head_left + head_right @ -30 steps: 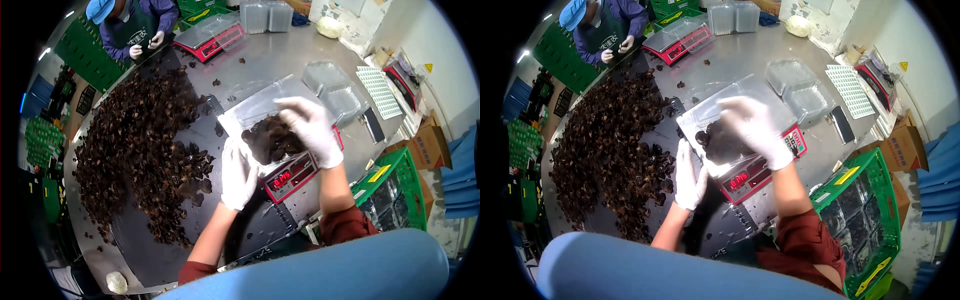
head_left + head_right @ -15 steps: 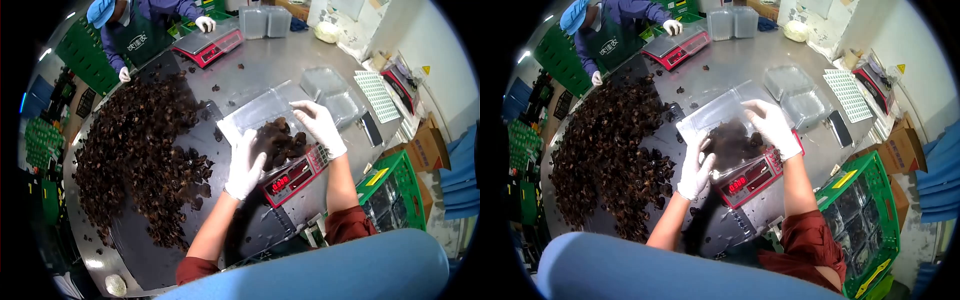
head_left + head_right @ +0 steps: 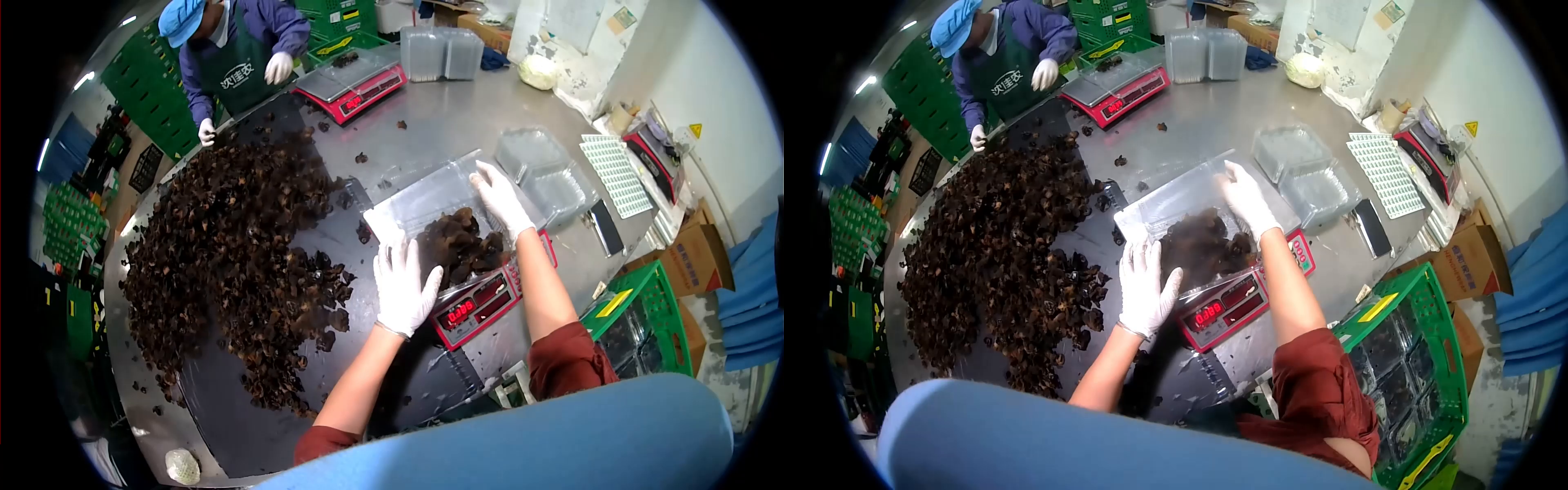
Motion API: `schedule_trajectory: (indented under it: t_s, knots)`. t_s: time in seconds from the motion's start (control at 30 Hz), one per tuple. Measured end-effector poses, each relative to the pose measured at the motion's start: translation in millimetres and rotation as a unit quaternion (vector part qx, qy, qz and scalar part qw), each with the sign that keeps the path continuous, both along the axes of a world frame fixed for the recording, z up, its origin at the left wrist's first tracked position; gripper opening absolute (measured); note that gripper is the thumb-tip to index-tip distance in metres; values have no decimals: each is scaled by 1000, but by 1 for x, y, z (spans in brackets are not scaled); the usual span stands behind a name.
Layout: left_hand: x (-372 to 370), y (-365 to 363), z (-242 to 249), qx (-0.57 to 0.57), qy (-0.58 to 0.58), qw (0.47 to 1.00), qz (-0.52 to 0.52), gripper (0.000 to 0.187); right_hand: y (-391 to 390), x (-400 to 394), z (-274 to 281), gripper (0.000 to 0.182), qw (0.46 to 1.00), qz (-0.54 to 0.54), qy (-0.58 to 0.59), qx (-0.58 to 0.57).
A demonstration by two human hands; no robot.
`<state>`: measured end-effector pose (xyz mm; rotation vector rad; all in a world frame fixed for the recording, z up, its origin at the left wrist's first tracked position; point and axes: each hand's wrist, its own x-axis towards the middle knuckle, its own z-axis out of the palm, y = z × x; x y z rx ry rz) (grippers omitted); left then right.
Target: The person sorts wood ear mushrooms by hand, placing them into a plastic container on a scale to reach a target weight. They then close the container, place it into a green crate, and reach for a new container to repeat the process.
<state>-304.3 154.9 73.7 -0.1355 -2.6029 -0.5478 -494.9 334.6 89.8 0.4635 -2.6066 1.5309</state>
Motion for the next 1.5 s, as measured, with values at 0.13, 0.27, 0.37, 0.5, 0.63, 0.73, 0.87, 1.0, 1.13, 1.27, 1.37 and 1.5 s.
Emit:
schedule_trajectory:
  t_s: [0.13,0.27,0.37,0.5,0.63,0.73,0.87,1.0,1.13,1.27,1.37,1.5]
  knots:
    - [-2,-5,-3,239,-32,971,-2,57,8,15,19,35,963,14,-70,-260]
    - [4,-22,-19,699,-90,708,-48,50,44,48,37,35,971,69,-72,-216]
    - [27,-23,-13,591,-117,796,-56,51,56,83,25,36,986,45,-72,-145]
    - [37,-8,-4,548,-247,798,-41,51,70,114,2,35,948,-15,-262,-183]
    - [37,-4,3,661,-248,706,-48,20,79,132,-8,27,900,47,-314,-299]
    - [40,-13,-2,683,-260,680,-61,16,80,145,-10,19,865,93,-332,-365]
    - [61,-27,-9,673,-236,694,-97,14,71,172,1,12,913,103,-292,-264]
    - [84,-35,-11,660,-221,708,-123,20,68,190,-14,13,918,130,-266,-264]
    - [102,-30,28,432,-255,855,-131,48,73,202,-19,13,979,149,-57,-124]
    - [106,-23,-9,287,-107,943,-131,38,82,204,-3,19,964,182,193,-7]
    - [108,-10,-16,316,-79,937,-129,29,92,215,-4,18,971,156,181,-30]
    - [98,5,7,385,-172,884,-199,36,118,236,17,40,972,147,-152,-101]
